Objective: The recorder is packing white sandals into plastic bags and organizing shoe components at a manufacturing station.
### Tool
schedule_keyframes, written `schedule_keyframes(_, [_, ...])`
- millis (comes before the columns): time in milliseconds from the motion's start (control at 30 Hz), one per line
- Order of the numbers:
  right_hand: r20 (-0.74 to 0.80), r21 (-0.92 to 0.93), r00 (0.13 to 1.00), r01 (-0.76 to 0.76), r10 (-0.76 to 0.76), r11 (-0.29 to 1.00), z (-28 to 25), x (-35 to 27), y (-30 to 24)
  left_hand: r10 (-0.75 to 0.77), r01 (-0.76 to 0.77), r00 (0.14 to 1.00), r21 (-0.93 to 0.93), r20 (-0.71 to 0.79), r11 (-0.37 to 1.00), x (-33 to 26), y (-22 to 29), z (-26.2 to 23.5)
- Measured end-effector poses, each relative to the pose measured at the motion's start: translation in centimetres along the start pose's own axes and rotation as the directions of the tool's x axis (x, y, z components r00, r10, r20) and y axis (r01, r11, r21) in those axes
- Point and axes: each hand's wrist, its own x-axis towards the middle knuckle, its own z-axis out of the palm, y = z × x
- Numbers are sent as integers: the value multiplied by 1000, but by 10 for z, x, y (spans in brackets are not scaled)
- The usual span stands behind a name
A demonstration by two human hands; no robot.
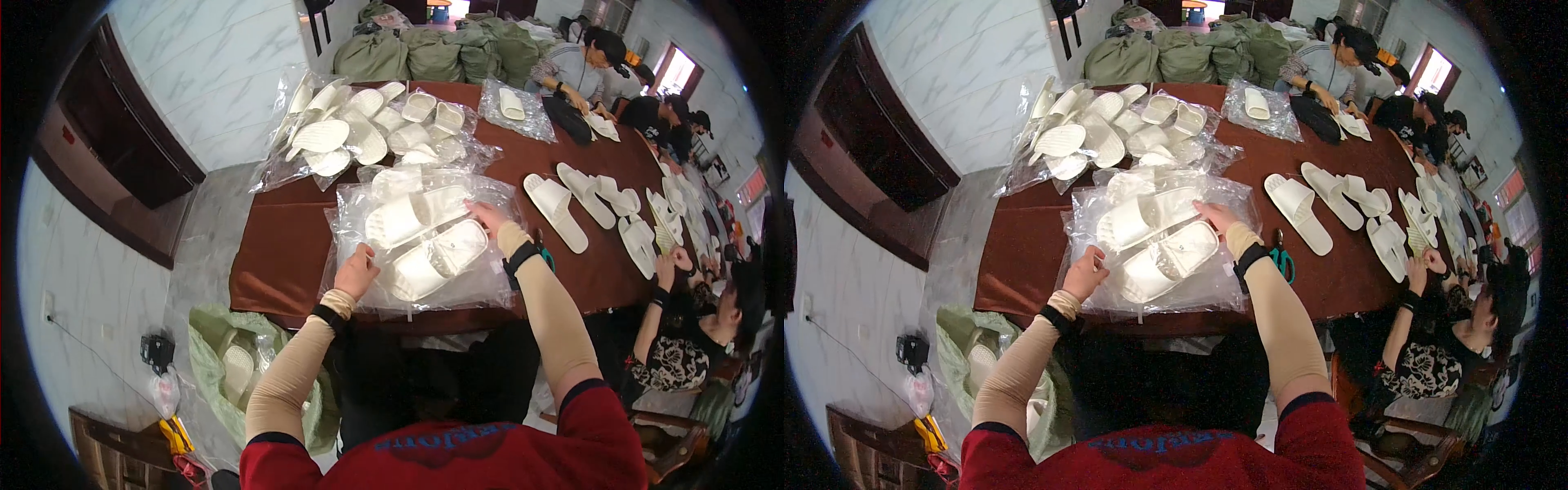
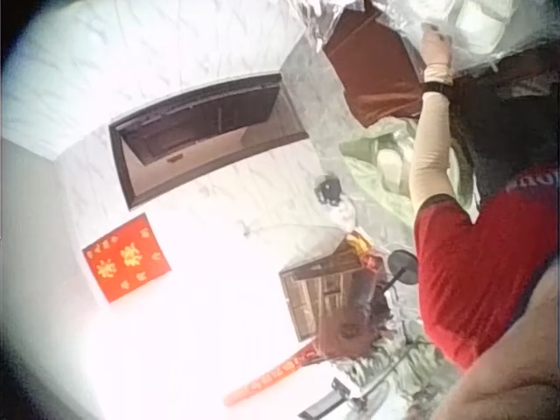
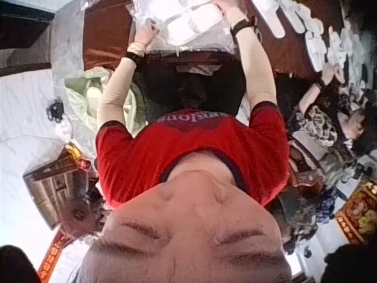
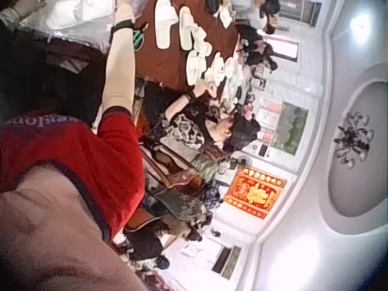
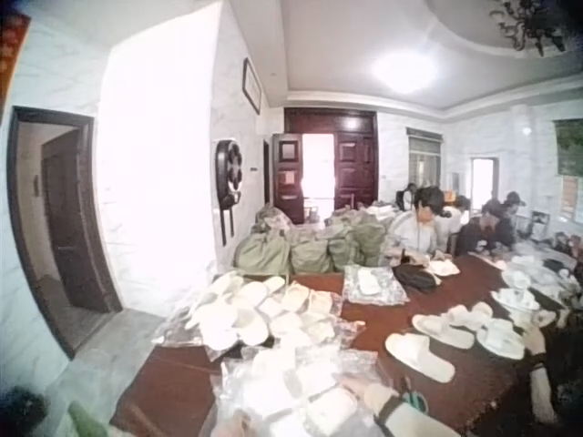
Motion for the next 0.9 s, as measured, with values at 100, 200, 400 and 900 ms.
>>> schedule_keyframes(100, [-96, 84, 993, 77, -69, 993, -5, -2, 15, 4, -2, 1000, -142, 13, 990, 4, -1, 3])
schedule_keyframes(200, [-122, 208, 993, 20, 5, 978, -9, -1, 16, -40, 43, 999, -281, 16, 959, 3, 11, -6])
schedule_keyframes(400, [1, 268, 989, -142, 147, 953, -28, -13, 24, 146, -201, 971, -309, -192, 930, 0, 12, -31])
schedule_keyframes(900, [353, -852, 737, 508, -576, 127, 21, -48, 1, 376, -379, 926, 88, 42, 921, 31, 13, -13])
